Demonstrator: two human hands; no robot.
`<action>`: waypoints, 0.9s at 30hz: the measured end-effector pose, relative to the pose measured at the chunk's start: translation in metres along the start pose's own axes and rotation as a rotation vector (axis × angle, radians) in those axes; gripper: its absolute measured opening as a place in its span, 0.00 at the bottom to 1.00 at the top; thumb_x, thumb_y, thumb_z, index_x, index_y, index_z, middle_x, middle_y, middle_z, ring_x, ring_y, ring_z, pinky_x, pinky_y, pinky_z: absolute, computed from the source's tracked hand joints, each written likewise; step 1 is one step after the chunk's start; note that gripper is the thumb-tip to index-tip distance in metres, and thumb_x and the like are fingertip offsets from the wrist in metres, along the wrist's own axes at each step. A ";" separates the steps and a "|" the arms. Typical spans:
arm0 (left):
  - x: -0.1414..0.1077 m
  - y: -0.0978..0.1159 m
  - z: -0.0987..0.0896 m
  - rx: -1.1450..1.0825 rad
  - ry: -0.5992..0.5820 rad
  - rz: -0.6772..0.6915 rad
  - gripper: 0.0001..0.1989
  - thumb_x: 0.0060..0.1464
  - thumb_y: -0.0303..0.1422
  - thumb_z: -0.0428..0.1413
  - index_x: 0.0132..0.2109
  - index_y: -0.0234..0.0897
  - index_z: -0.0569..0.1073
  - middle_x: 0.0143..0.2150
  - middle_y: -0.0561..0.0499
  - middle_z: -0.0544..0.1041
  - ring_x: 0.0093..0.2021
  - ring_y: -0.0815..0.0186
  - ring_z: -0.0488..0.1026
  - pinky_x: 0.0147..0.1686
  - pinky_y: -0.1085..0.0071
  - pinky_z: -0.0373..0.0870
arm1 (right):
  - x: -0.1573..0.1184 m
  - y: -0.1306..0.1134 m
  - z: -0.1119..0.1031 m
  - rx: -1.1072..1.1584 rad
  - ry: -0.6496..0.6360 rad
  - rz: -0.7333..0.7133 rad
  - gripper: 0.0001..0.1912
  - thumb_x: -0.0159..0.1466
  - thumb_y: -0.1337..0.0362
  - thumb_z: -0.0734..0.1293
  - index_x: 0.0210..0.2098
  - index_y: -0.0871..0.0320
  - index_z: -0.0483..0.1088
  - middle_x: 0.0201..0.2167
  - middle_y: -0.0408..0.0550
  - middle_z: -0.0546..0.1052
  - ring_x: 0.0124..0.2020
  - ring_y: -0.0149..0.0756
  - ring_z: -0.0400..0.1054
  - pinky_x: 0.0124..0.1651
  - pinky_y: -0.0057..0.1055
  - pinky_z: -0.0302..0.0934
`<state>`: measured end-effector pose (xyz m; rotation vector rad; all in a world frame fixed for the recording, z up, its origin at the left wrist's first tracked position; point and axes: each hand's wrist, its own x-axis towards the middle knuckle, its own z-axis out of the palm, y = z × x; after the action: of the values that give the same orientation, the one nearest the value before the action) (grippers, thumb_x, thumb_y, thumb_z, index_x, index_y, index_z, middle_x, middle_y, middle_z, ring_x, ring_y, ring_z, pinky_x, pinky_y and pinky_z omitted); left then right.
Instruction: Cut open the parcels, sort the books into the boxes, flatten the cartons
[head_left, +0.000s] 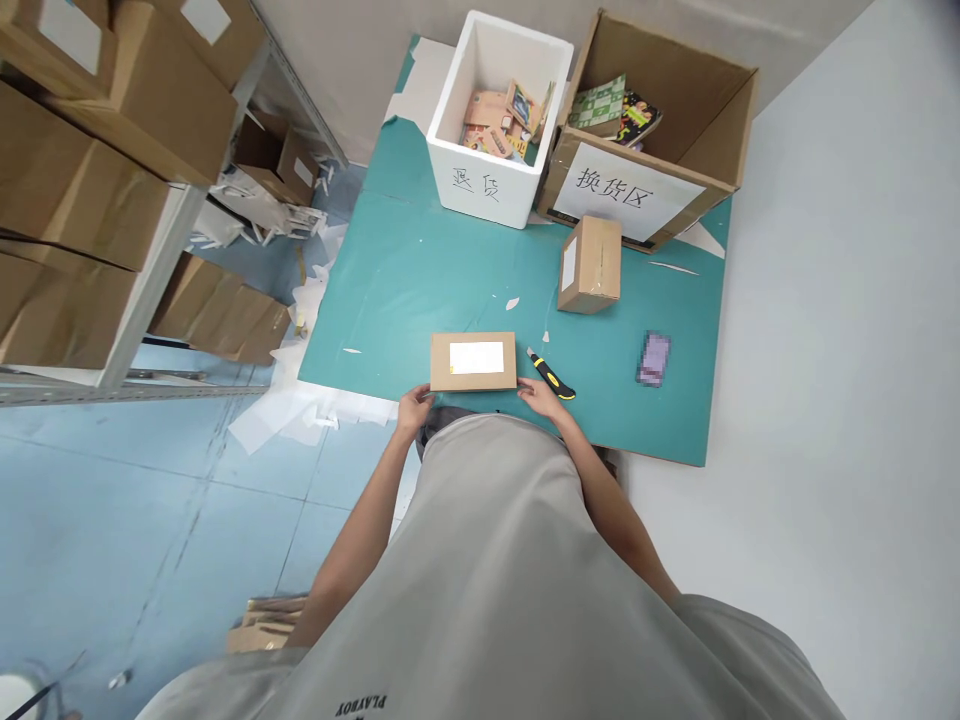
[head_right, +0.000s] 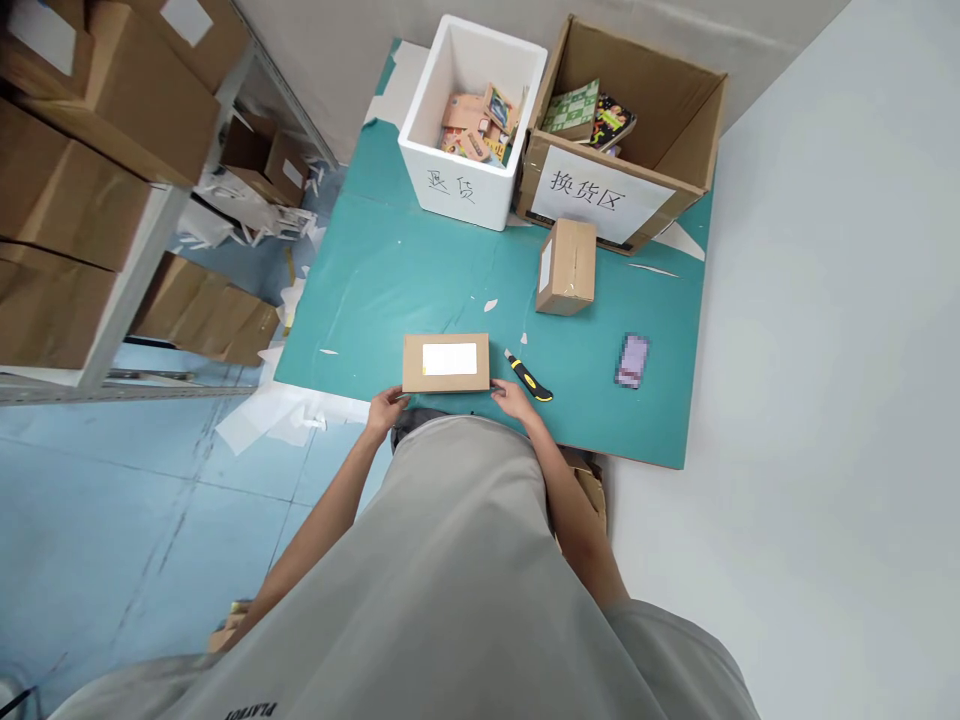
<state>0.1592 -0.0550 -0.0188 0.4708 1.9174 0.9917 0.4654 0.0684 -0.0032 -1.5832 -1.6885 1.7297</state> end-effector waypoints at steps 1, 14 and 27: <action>-0.003 -0.001 0.001 0.015 -0.009 0.012 0.12 0.46 0.29 0.66 0.42 0.36 0.82 0.43 0.41 0.87 0.49 0.50 0.85 0.57 0.49 0.80 | -0.001 -0.001 0.000 0.006 -0.009 -0.004 0.19 0.62 0.69 0.71 0.53 0.59 0.83 0.53 0.54 0.85 0.50 0.46 0.83 0.60 0.46 0.74; 0.008 0.078 -0.018 0.191 0.089 0.329 0.18 0.58 0.44 0.65 0.46 0.34 0.87 0.47 0.42 0.87 0.48 0.52 0.84 0.55 0.58 0.79 | 0.016 -0.054 -0.018 -0.044 0.312 -0.194 0.11 0.65 0.57 0.75 0.40 0.58 0.86 0.41 0.54 0.88 0.44 0.49 0.84 0.52 0.41 0.76; -0.024 0.093 0.017 0.142 0.050 0.273 0.17 0.62 0.40 0.64 0.51 0.33 0.83 0.46 0.40 0.87 0.48 0.52 0.85 0.51 0.59 0.81 | 0.021 -0.026 -0.027 -0.086 0.327 -0.028 0.09 0.65 0.59 0.73 0.38 0.56 0.85 0.42 0.52 0.88 0.43 0.48 0.84 0.53 0.41 0.76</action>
<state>0.1801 -0.0065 0.0628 0.8133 2.0129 1.0516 0.4666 0.1075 0.0153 -1.7574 -1.6293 1.3123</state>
